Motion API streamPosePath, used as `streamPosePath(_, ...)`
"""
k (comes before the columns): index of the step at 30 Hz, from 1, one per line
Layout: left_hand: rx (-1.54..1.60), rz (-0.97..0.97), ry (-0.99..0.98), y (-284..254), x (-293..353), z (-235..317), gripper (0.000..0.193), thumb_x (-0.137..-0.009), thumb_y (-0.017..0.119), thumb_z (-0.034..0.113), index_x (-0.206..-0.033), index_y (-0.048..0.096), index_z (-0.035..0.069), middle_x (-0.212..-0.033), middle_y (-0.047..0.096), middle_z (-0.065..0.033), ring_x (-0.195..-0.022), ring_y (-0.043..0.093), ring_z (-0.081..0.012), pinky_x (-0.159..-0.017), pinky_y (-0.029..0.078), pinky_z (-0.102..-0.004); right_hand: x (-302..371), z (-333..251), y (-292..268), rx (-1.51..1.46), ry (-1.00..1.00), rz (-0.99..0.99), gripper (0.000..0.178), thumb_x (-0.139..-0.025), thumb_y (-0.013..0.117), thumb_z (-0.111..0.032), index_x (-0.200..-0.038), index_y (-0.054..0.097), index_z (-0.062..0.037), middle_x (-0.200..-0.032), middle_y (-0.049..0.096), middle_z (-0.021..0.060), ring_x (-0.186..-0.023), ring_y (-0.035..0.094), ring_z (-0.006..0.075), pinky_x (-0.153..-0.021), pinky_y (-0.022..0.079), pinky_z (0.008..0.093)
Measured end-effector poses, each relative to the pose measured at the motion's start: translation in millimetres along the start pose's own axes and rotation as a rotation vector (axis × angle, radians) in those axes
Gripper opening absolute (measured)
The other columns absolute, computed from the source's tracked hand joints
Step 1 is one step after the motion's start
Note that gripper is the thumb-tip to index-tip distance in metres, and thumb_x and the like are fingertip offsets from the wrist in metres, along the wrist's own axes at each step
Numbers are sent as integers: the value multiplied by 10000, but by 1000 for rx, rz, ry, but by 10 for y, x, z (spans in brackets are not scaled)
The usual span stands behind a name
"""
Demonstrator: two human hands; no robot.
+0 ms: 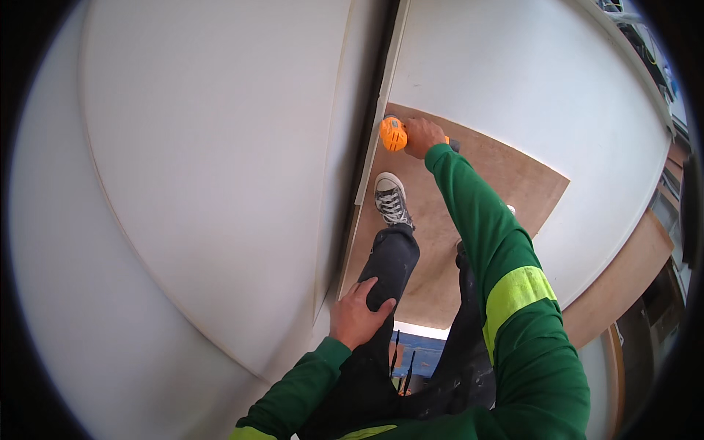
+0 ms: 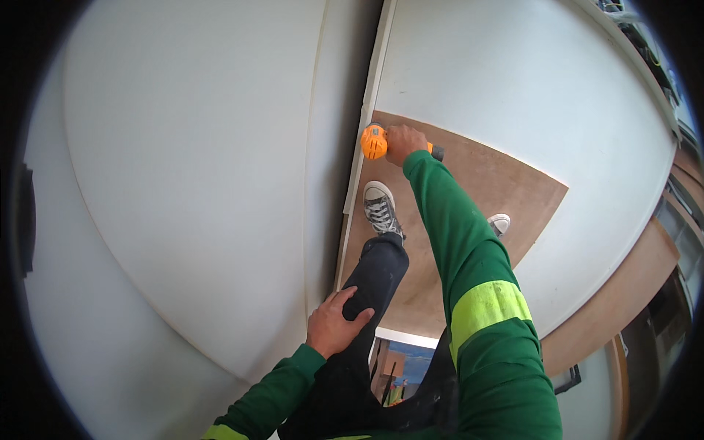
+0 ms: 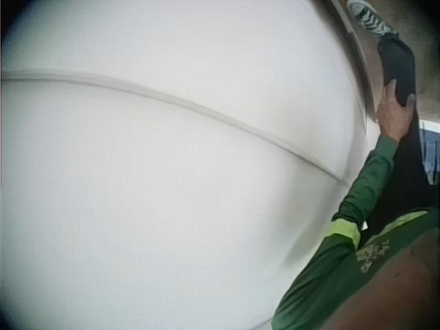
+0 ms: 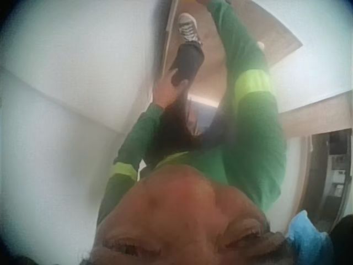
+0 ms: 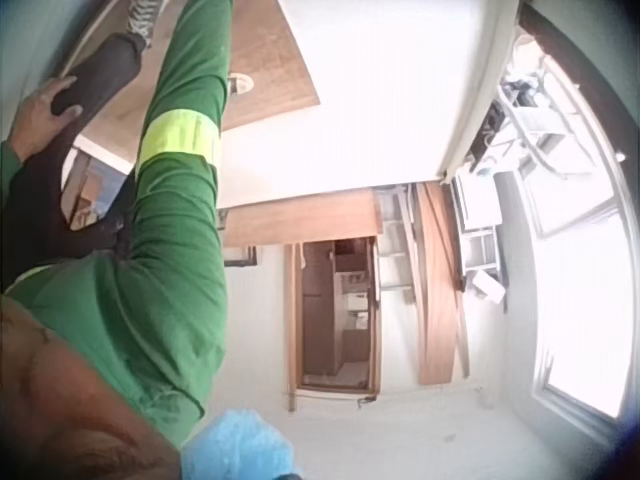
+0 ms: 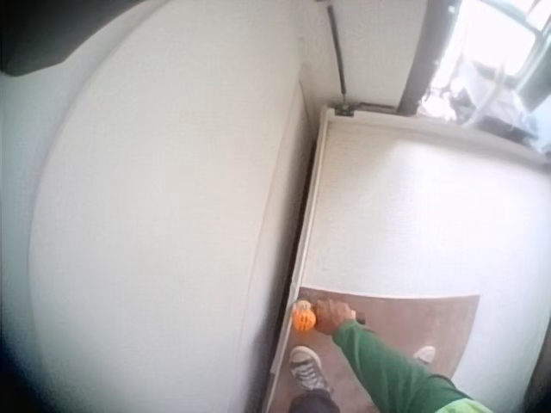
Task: The person assembles a cabinet by securing a wooden panel to the cabinet frame using a cordless drill. They position the panel, align it, and drive screws into pre-drilled holes to attach it firmly.
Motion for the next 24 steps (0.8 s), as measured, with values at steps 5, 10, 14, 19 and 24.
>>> streamPosePath(5,-6,21,9,-61,-47,13,660,-893,801,517,-1376,681,83,-1279,728,-151,-1159,706,-378,-970,574,-469,-9,-164,-73,189,-28,-37,217,-896,731,-174,-1107,754,-130,-1121,793,68,-1067,767,273,-873,599,469)
streamPosePath(10,14,5,-27,-131,-42,-15,668,-891,801,522,-1383,683,87,-1281,729,-145,-1169,703,-372,-983,569,-469,-7,-188,-206,320,-51,-43,202,-928,713,-180,-1123,757,-154,-1154,786,29,-1071,768,235,-874,577,452)
streamPosePath(14,24,-1,-56,-103,-60,-92,677,-885,803,528,-1384,685,86,-1293,726,-139,-1191,695,-362,-1007,559,-460,-149,-205,-268,453,-132,-61,194,-939,717,-196,-1126,750,-154,-1097,789,9,-1065,769,229,-846,560,449)
streamPosePath(19,4,19,-79,59,114,-163,664,-885,804,519,-1365,694,74,-1290,726,-143,-1192,695,-353,-1009,555,-454,145,-372,-108,566,-142,75,173,-975,671,-217,-1118,705,-125,-1020,782,28,-982,769,240,-828,535,454)
streamPosePath(24,-20,78,-52,267,260,-138,624,-887,800,500,-1323,718,61,-1261,736,-146,-1171,702,-358,-997,559,-456,1718,-154,0,48,-33,157,144,-923,653,-143,-1062,626,-116,-950,755,116,-944,754,338,-780,541,512)
Point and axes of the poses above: each hand's wrist, its own x-axis away from the middle knuckle, its own y-axis out of the palm, z = x × y, the point moved 6 cm from there along -x, towards the middle knuckle
